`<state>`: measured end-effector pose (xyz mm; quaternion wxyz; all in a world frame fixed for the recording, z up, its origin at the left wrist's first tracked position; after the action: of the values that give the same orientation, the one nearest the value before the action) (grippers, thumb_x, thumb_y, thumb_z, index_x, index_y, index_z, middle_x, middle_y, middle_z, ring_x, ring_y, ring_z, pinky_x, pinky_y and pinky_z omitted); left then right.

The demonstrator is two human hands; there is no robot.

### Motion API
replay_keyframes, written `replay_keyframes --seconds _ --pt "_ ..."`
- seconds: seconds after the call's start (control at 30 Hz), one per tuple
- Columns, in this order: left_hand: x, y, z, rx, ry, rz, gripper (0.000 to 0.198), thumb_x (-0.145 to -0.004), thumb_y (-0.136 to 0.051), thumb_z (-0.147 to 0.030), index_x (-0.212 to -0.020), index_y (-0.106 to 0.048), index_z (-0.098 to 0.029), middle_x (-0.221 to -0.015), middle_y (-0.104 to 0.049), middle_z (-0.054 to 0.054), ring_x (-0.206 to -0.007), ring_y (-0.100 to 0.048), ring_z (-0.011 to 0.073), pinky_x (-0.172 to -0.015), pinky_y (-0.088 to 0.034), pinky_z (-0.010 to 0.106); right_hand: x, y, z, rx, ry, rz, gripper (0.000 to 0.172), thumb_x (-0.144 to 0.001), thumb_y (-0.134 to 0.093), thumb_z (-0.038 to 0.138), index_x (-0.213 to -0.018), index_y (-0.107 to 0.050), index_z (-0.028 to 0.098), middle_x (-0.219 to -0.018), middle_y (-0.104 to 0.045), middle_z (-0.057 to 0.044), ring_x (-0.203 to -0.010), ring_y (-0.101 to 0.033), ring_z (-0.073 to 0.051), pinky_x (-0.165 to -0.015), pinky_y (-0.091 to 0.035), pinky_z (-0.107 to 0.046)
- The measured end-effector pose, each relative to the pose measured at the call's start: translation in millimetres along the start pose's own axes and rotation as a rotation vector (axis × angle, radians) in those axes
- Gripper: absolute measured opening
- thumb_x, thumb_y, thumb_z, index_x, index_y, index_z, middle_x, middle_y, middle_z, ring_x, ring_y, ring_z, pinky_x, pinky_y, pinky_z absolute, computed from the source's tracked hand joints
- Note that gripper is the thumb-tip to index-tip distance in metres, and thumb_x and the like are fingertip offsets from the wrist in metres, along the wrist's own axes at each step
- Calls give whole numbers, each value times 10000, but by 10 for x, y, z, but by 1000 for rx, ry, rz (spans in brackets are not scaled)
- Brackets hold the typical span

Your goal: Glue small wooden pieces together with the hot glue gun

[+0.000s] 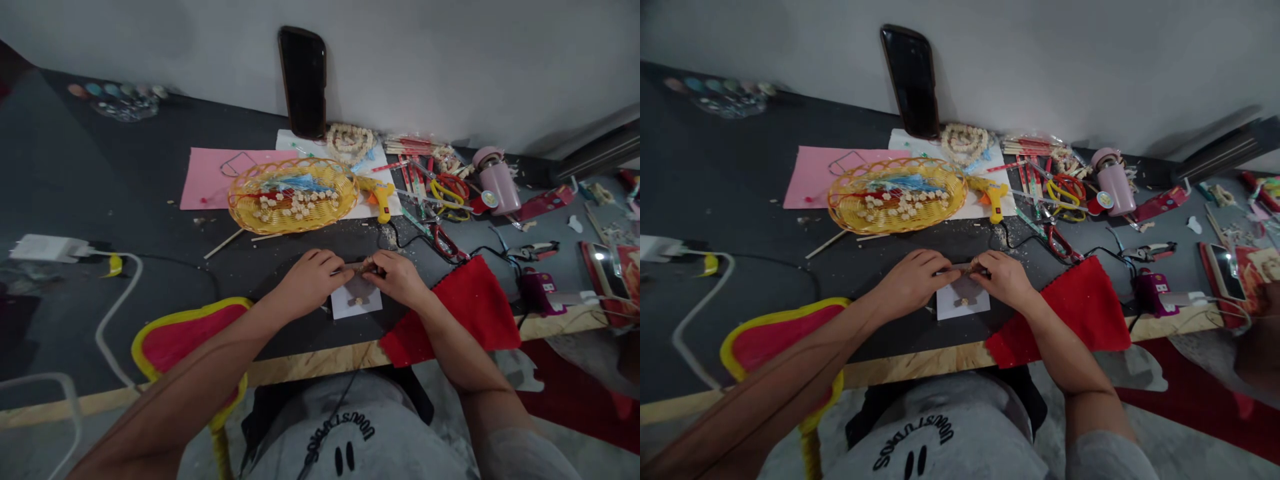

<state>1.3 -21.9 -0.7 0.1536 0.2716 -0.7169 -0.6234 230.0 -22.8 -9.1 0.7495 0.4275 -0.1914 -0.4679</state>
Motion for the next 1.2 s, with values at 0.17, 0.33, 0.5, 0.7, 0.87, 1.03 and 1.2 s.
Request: replay_keyframes --seconds 0.17,0.33,0.5,0.7,0.87,1.03,1.2 --pt "6 -12 4 -14 -15 -6 390 -868 -559 -62 -1216 -657 -209 -1073 -670 100 -1033 -566 251 -857 -442 393 7 1 -21 -12 26 -5 118 -865 -652 152 -958 -644 225 -900 -699 -44 -853 -663 -183 -749 -518 -286" --pt "13 -23 8 -34 -16 7 384 -883 -541 -78 -1225 -645 -220 -1086 -668 91 -1040 -563 247 -865 -441 387 13 -27 -46 7 53 -11 92 -916 -598 164 -925 -666 225 -936 -721 -59 -915 -683 -194 -813 -542 -309" --pt "13 -20 6 -36 -14 4 371 -889 -539 -86 -1215 -646 -226 -1074 -669 85 -1032 -563 245 -863 -442 386 13 -42 -48 34 48 -27 82 -937 -600 216 -933 -682 220 -930 -729 -73 -902 -690 -207 -793 -549 -320" --pt "6 6 -8 -40 -26 -10 335 -896 -559 -105 -1199 -657 -208 -1061 -671 97 -1023 -568 251 -851 -445 386 14 -58 -40 73 32 -26 59 -924 -627 204 -933 -679 232 -944 -727 -56 -916 -682 -186 -794 -532 -288" --pt "11 -13 -7 -45 -34 -42 318 -899 -564 -115 -1186 -672 -200 -1045 -681 96 -1003 -580 266 -834 -456 401 14 -70 -43 99 35 -22 54 -925 -626 202 -930 -674 226 -935 -721 -50 -902 -675 -180 -791 -522 -276" --pt "19 -31 17 -47 -46 -101 342 -886 -539 -78 -1177 -678 -193 -1033 -695 86 -978 -591 256 -826 -455 395 12 -62 -47 96 41 -20 49 -922 -629 199 -928 -672 222 -926 -716 -54 -904 -670 -183 -786 -515 -275" --pt "22 -9 34 -45 -49 -158 323 -866 -534 -68 -1131 -692 -162 -1041 -710 82 -969 -592 250 -853 -456 401 3 -52 -44 89 45 -6 63 -920 -614 185 -936 -663 220 -927 -714 -53 -893 -671 -182 -782 -513 -275"
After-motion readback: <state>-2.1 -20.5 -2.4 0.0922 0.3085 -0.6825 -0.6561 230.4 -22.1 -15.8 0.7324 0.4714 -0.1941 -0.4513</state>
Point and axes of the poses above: each hand's wrist, its own x-axis away from the middle knuckle, its own y-axis out of the back of the hand, z = x × y, the point moved 1 cm from there along -x, towards the middle knuckle
